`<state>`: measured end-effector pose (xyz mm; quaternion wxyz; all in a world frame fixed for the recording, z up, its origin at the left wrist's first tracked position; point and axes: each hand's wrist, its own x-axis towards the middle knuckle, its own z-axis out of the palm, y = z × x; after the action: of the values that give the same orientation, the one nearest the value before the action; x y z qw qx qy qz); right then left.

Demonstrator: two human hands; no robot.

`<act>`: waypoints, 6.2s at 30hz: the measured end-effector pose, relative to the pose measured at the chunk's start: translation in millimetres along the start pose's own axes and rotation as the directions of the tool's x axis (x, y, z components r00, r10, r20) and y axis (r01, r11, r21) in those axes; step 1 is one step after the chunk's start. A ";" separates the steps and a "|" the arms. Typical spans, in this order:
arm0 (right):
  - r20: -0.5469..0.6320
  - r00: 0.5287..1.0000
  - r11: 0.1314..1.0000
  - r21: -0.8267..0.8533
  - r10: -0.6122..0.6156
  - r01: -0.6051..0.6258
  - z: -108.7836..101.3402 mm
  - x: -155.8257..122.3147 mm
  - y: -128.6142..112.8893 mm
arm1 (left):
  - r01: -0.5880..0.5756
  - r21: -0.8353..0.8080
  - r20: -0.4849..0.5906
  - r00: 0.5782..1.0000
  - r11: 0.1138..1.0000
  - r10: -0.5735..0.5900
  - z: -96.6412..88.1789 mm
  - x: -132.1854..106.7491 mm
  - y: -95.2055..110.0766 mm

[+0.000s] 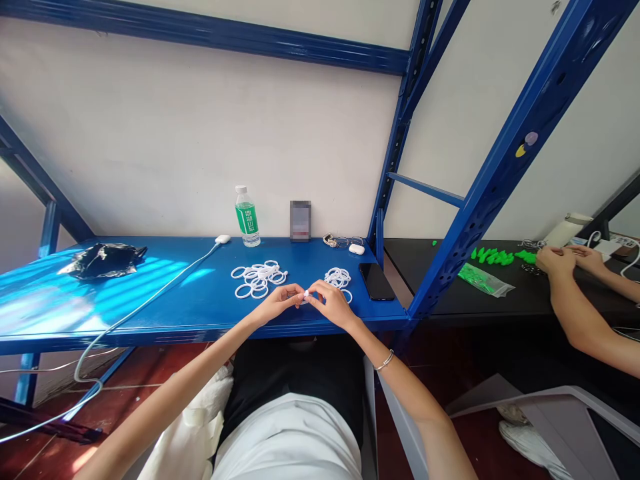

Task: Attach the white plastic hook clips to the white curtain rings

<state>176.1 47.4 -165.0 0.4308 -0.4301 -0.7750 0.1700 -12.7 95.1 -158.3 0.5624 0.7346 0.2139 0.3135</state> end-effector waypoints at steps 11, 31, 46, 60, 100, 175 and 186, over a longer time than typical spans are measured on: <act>0.452 0.882 0.607 0.667 0.130 -0.432 3.9 -1.4 -4.8 | 0.211 -0.433 0.212 0.969 0.876 -0.128 8.8 -5.2 6.5; -0.057 0.973 0.941 0.272 0.226 -0.202 -3.2 3.6 11.8 | -0.121 0.516 -0.129 0.968 0.848 0.216 -19.3 1.2 -8.6; -0.182 0.983 0.789 -0.603 0.015 -0.123 -13.2 -0.7 26.2 | 0.119 0.978 -0.150 0.972 0.170 0.183 -35.9 4.0 -37.2; -0.173 0.985 0.808 -0.582 -0.017 -0.088 -11.2 -0.7 22.7 | -0.046 0.313 -0.295 0.945 0.949 0.143 -34.5 4.5 -19.4; 0.401 0.902 0.653 0.643 0.159 -0.401 6.9 -4.2 -9.7 | 0.235 -0.452 0.260 0.957 0.860 -0.124 19.4 -6.3 7.0; 0.299 0.950 0.767 0.588 0.092 -0.259 4.7 -3.0 -16.8 | 0.114 -0.414 0.066 0.993 0.903 -0.095 18.2 -5.2 4.7; 0.304 0.950 0.481 0.824 0.069 -0.299 16.2 -2.2 -8.6 | 0.135 -0.513 0.098 0.990 0.848 -0.099 21.1 -7.3 -0.7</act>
<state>159.0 42.5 -170.0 0.4736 -0.2161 -0.5795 0.6270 -3.0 75.8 -164.2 0.7643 0.5518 0.1468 0.2996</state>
